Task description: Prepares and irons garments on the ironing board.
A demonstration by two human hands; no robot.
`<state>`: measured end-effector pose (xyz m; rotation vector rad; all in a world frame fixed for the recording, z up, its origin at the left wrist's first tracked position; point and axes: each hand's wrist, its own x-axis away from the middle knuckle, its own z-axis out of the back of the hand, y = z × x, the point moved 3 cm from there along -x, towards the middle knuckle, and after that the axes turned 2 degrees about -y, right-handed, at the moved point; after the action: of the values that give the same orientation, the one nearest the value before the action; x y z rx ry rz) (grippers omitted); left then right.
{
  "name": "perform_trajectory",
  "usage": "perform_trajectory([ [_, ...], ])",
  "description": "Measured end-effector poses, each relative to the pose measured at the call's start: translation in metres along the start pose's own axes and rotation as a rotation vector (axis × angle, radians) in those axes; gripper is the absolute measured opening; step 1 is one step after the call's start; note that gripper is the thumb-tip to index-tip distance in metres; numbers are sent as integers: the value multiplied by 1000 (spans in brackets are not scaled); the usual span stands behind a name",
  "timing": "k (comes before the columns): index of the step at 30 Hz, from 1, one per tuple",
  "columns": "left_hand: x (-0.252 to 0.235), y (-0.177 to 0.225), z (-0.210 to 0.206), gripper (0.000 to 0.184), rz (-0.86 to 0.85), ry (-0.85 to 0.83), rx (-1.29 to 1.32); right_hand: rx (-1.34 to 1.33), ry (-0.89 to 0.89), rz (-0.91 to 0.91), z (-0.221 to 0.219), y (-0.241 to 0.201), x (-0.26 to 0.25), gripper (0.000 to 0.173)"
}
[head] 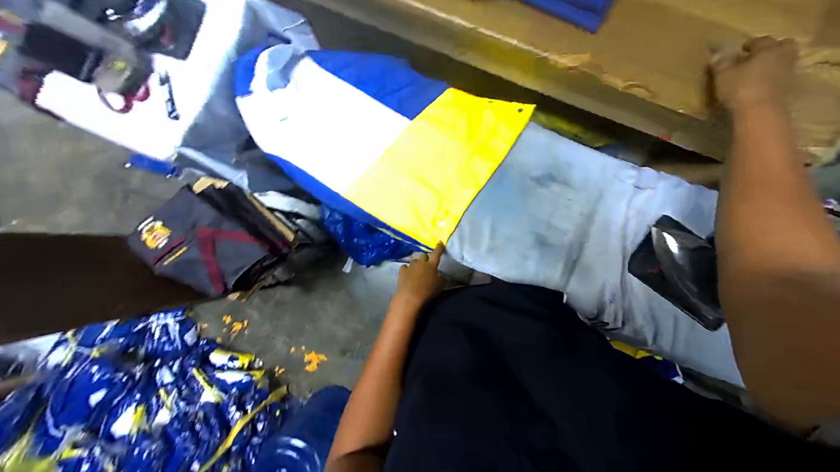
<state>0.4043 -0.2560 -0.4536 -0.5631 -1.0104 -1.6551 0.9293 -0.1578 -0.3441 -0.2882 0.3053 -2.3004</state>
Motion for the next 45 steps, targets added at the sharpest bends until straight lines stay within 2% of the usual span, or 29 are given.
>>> perform_trajectory([
  [3, 1, -15, -16, 54, -87, 26, 178, 51, -5, -6, -14, -12, -3, 45],
  [6, 2, -28, -18, 41, -212, 91, 336, 7, -10, -55, -15, -15, -2, 48],
  [8, 0, -34, -2, 35, -229, 204, 363, -99, -18, -67, -14, -18, 4, 52],
  [10, -11, -41, 20, 31, -257, 361, 348, -258, -14, -45, -13, -29, 20, 48],
  [13, -37, -46, 59, 30, -284, 558, 312, -506, -78, 56, -18, -60, 69, 39],
  [15, -54, -45, 83, 29, -292, 639, 276, -640, -187, 120, -35, -77, 106, 37],
  [18, -81, -43, 108, 26, -361, 670, 155, -608, -334, 175, -71, -97, 153, 36],
  [21, -102, -42, 120, 23, -426, 617, 31, -541, -459, 161, -107, -111, 190, 32],
  [26, -108, -47, 128, 17, -491, 602, 20, -515, -578, 154, -144, -136, 224, 29],
  [31, -101, -52, 126, 18, -490, 655, 97, -437, -630, 277, -160, -163, 240, 27],
  [37, -84, -65, 119, 19, -487, 732, 232, -279, -547, 480, -195, -198, 247, 30],
  [41, -50, -95, 116, 21, -357, 810, 398, -236, -504, 607, -207, -213, 249, 30],
  [43, -26, -134, 99, 25, -190, 785, 516, -262, -491, 609, -201, -212, 246, 30],
  [45, -8, -187, 59, 31, 60, 659, 595, -318, -474, 575, -190, -205, 242, 30],
])
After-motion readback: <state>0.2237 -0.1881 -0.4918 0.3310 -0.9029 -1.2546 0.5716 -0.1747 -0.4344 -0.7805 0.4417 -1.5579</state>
